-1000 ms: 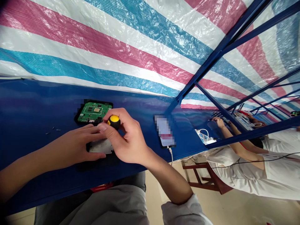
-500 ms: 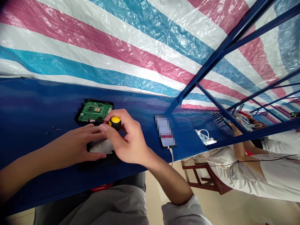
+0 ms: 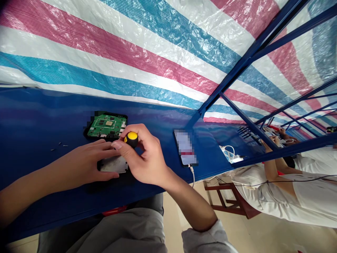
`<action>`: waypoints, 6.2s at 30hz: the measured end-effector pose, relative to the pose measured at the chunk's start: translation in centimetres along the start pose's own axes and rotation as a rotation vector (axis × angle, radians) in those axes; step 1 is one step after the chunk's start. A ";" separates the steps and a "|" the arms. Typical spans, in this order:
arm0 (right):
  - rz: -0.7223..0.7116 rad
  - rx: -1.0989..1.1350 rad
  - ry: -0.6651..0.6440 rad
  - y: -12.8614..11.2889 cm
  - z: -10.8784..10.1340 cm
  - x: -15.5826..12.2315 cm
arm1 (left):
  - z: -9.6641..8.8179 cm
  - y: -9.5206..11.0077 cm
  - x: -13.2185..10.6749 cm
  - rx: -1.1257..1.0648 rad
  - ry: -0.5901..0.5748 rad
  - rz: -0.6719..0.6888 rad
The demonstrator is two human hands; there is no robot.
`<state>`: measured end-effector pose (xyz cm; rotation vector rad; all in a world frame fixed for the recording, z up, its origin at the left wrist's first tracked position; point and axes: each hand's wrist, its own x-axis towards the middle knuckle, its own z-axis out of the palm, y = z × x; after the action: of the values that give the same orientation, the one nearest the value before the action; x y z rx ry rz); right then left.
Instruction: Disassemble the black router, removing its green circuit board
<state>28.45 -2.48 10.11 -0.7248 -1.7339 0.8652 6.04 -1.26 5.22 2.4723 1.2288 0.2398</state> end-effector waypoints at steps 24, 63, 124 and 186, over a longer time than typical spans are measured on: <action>-0.172 -0.267 -0.056 -1.7 -2.6 0.8 | -0.3 0.3 0.2 -0.022 0.014 0.001; -0.206 -0.103 -0.108 -0.4 -2.4 1.4 | -1.1 1.3 0.1 -0.031 -0.033 -0.048; -0.074 0.076 -0.224 0.6 -2.5 1.4 | -1.2 1.3 -0.4 -0.075 0.017 -0.052; -0.348 -0.164 -0.102 -0.5 -2.4 2.6 | -0.8 0.8 -0.3 -0.026 -0.009 -0.042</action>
<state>29.94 -0.18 12.41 -0.4694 -1.9658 0.5332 6.17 -1.78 6.30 2.4201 1.2649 0.2310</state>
